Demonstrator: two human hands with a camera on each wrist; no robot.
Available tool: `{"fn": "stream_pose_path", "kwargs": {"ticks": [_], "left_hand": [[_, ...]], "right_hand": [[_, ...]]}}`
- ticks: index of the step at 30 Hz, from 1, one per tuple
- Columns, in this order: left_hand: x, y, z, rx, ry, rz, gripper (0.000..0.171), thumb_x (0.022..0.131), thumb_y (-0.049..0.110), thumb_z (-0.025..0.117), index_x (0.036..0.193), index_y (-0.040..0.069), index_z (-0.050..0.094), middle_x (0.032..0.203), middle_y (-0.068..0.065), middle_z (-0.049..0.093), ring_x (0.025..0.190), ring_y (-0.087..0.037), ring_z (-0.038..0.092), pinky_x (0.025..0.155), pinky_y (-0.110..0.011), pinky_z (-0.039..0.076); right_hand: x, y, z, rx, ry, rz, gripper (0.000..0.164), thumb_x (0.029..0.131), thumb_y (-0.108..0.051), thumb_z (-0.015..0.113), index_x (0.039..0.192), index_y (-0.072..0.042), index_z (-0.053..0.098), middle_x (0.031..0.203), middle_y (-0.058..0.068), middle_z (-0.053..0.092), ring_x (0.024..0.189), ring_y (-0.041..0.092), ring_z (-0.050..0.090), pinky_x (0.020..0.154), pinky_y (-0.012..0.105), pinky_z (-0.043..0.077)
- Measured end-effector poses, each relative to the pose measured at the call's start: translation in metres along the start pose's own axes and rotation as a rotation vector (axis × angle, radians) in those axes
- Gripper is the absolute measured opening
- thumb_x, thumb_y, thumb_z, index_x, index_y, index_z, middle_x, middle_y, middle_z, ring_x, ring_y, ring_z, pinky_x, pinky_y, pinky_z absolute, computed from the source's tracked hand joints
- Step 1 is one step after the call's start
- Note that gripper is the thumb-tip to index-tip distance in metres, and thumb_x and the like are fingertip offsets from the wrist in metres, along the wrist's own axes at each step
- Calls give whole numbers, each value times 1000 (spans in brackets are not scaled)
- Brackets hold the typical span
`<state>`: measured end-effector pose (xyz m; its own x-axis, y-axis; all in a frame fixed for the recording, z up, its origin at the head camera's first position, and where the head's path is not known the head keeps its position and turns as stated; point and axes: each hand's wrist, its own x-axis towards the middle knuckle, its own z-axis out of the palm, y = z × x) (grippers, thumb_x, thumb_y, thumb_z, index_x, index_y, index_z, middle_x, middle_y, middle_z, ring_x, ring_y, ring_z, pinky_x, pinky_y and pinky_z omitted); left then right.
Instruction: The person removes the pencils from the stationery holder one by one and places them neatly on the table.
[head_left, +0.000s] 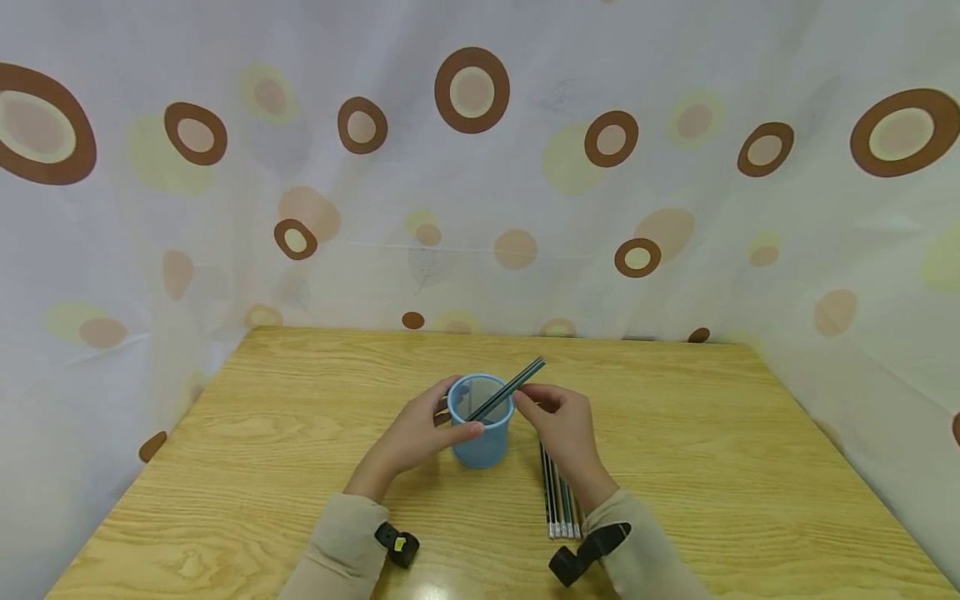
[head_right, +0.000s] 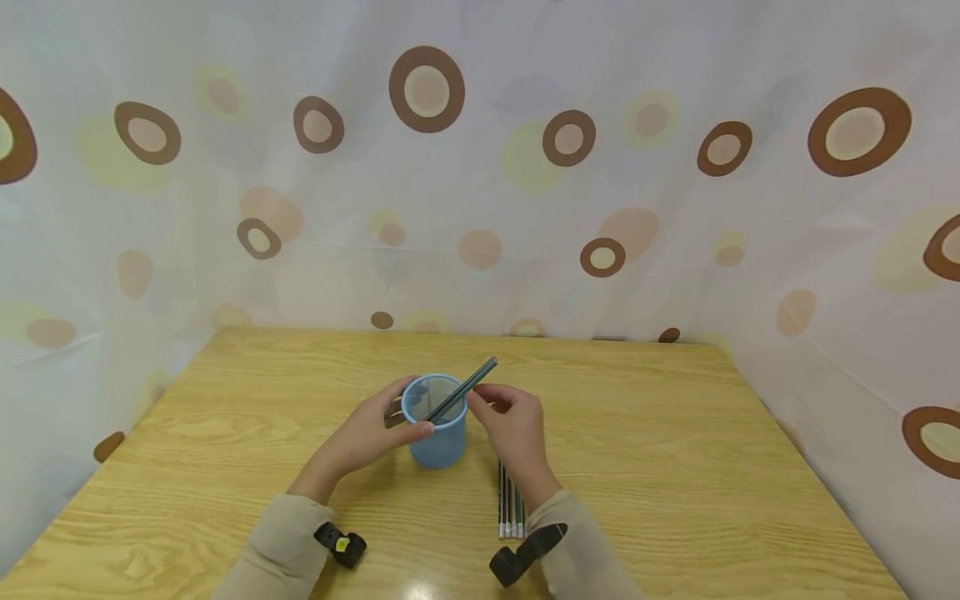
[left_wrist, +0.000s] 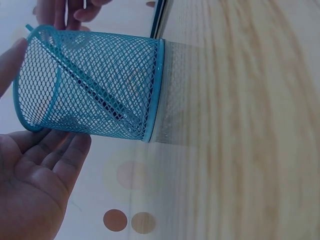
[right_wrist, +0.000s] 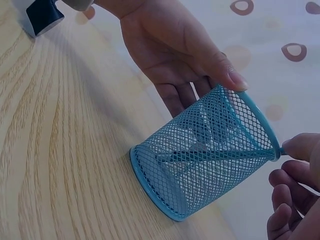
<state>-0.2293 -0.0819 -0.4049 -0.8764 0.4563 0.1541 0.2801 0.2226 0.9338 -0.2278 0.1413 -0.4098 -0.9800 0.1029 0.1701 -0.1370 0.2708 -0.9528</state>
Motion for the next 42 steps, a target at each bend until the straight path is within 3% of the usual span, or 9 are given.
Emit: {"fn": "stream_pose_path", "kwargs": {"ticks": [4,13,21,25,33,42], "left_hand": [[5,-18,0,8,7,4,76,91,24,75,153,10,34,147,-17,44,136,-37,41,109,-53,37],[5,-20,-1,25,10,7,78,89,37,75,153,16,36,145,-9,48,136,-31,43,109,-49,39],[7,-20,0,4,6,12,75,90,26,75,153,13,35,146,-13,46,136,-34,42,110,-51,37],[5,-14,0,-9,-3,-2,77,91,20,74,154,6,31,148,-19,42,137,-39,39,110,-54,35],[-5,15,-2,-14,-24,1,75,93,17,72,152,-2,30,147,-25,41,137,-43,38,110,-55,34],[-6,17,-1,-16,-12,-5,75,92,16,72,152,-1,30,147,-21,43,136,-43,39,110,-55,35]], "right_hand": [[2,4,3,7,-5,7,26,91,-22,74,108,-2,75,107,9,71,97,22,63,78,29,54],[5,5,6,28,-10,8,28,90,-27,76,106,-4,76,103,8,71,95,21,64,79,30,55],[4,3,6,57,-7,9,29,90,-25,76,106,-1,75,103,8,71,95,21,64,79,30,54],[4,3,5,55,1,11,24,91,-23,75,104,-2,76,101,7,71,94,20,64,79,30,54],[2,-2,2,90,11,-6,21,91,-21,75,102,-3,76,100,8,71,94,22,64,78,30,55],[0,-4,-4,102,32,2,23,91,-21,74,104,-3,75,101,9,69,94,21,61,75,26,53]]}}
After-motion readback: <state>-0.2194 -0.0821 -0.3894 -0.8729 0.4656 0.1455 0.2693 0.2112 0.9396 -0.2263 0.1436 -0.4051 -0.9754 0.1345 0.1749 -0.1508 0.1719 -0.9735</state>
